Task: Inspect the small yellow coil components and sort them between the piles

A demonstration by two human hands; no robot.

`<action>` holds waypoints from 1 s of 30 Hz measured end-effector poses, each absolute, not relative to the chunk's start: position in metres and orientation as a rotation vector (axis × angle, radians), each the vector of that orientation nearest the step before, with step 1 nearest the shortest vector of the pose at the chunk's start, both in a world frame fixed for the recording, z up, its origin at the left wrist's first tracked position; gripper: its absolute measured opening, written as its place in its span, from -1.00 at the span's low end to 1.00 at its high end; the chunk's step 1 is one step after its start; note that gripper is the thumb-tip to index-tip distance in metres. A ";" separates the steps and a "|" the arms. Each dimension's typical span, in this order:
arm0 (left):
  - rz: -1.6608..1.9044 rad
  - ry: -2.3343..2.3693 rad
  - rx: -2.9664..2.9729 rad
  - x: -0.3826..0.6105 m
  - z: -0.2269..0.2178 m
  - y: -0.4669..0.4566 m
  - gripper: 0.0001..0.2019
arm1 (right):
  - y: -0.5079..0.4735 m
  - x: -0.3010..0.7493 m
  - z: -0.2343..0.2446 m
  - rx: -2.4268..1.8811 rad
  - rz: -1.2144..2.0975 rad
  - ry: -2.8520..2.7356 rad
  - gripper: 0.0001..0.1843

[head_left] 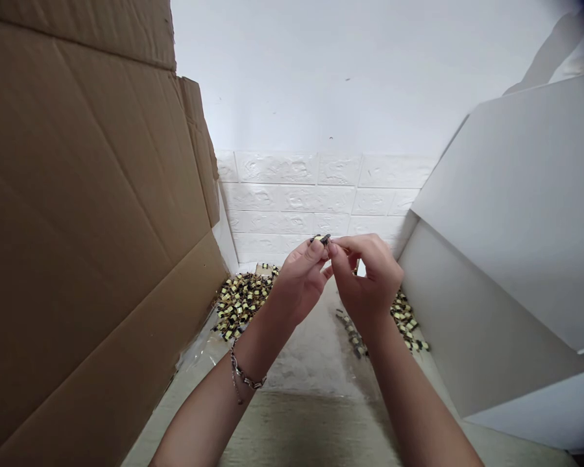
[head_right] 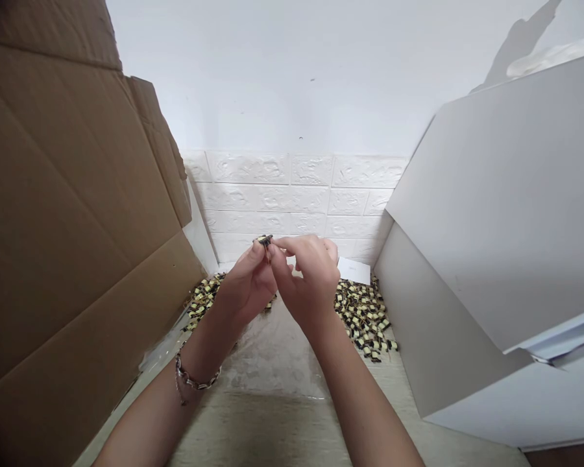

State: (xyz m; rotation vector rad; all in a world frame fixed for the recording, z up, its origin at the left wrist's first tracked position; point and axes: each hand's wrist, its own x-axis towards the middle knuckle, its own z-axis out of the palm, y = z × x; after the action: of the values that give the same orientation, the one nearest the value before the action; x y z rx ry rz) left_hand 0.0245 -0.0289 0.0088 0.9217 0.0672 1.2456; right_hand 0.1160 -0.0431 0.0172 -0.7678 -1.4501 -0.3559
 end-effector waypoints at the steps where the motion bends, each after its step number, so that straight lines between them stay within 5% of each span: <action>1: 1.252 0.069 0.917 0.024 0.009 -0.029 -0.87 | -0.043 0.116 0.018 -0.772 -0.364 -1.453 -0.97; 30: 1.131 0.129 0.823 0.018 0.013 -0.030 -0.80 | -0.043 0.123 0.020 -0.747 -0.268 -1.538 -0.90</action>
State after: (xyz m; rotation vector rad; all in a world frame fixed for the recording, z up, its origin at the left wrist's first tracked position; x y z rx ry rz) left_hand 0.0185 -0.0298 0.0127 0.8233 0.1291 1.1312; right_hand 0.1234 -0.0427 0.0203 -0.7466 -1.5379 -0.2678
